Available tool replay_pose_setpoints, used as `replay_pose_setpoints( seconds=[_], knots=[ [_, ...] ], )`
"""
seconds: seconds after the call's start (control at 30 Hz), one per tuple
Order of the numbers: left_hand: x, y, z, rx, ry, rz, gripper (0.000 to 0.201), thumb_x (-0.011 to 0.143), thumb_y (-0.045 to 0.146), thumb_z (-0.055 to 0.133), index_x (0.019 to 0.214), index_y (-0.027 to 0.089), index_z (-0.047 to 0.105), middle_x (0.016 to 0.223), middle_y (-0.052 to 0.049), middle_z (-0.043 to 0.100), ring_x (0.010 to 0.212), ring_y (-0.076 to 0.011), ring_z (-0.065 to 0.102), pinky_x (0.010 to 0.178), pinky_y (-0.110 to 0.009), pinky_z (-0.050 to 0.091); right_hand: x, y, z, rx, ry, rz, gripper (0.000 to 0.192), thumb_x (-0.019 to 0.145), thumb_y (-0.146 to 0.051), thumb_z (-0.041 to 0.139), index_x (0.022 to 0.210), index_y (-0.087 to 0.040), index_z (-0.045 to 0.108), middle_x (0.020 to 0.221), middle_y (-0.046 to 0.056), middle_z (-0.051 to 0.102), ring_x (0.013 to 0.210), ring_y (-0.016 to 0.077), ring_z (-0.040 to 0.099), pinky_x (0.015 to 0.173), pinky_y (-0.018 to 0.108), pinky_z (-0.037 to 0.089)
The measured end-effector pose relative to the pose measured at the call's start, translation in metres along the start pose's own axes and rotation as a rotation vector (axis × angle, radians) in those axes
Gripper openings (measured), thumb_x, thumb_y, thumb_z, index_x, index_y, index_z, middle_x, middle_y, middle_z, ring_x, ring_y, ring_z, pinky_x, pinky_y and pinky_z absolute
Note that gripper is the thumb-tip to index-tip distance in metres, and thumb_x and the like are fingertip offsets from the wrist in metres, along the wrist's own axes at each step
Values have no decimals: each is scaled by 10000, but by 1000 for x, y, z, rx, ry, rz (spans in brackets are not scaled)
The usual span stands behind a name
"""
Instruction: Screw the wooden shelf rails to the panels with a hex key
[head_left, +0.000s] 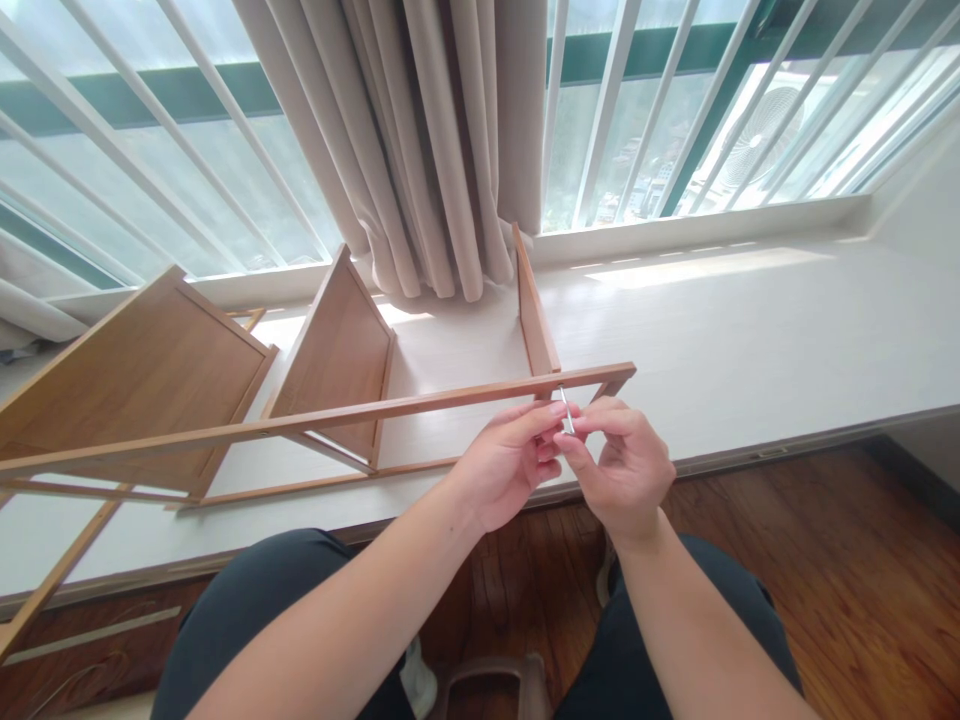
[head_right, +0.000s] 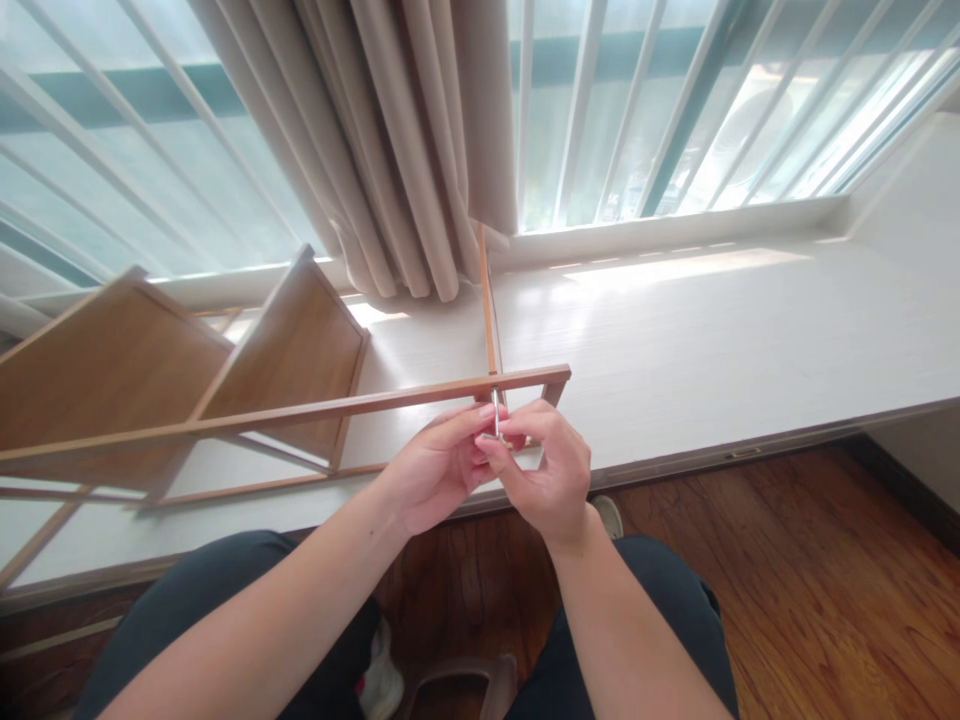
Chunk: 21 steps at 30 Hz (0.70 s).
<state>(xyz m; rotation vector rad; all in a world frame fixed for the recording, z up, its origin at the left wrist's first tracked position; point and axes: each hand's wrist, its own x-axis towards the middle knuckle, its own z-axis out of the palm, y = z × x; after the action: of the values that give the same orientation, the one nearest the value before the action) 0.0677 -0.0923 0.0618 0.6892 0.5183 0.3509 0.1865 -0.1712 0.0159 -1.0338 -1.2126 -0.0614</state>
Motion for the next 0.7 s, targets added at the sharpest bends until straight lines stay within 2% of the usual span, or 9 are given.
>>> replay_pose_setpoints(
  seconds=[0.2, 0.4, 0.7],
  knots=[
    [1, 0, 1, -7, -12, 0, 336, 746, 409, 924, 880, 138, 777, 763, 5, 540, 635, -65, 419, 568, -196, 330, -3, 1, 3, 50, 19, 33, 241, 880, -68, 745, 1028, -241, 668, 850, 5, 665, 817, 191, 675, 719, 335, 554],
    [1, 0, 1, -11, -4, 2, 327, 746, 399, 924, 894, 145, 780, 809, -8, 575, 672, -79, 476, 573, -204, 336, -4, 2, 3, 47, 18, 43, 229, 887, -78, 736, 1027, -242, 659, 829, -2, 654, 806, 191, 675, 724, 338, 555],
    [1, -2, 0, -22, -5, 0, 355, 730, 409, 936, 897, 139, 778, 784, 8, 548, 642, -65, 441, 555, -201, 312, -3, 2, 2, 33, 5, 79, 180, 895, -110, 732, 961, -238, 624, 800, -11, 637, 756, 180, 655, 708, 333, 531]
  ],
)
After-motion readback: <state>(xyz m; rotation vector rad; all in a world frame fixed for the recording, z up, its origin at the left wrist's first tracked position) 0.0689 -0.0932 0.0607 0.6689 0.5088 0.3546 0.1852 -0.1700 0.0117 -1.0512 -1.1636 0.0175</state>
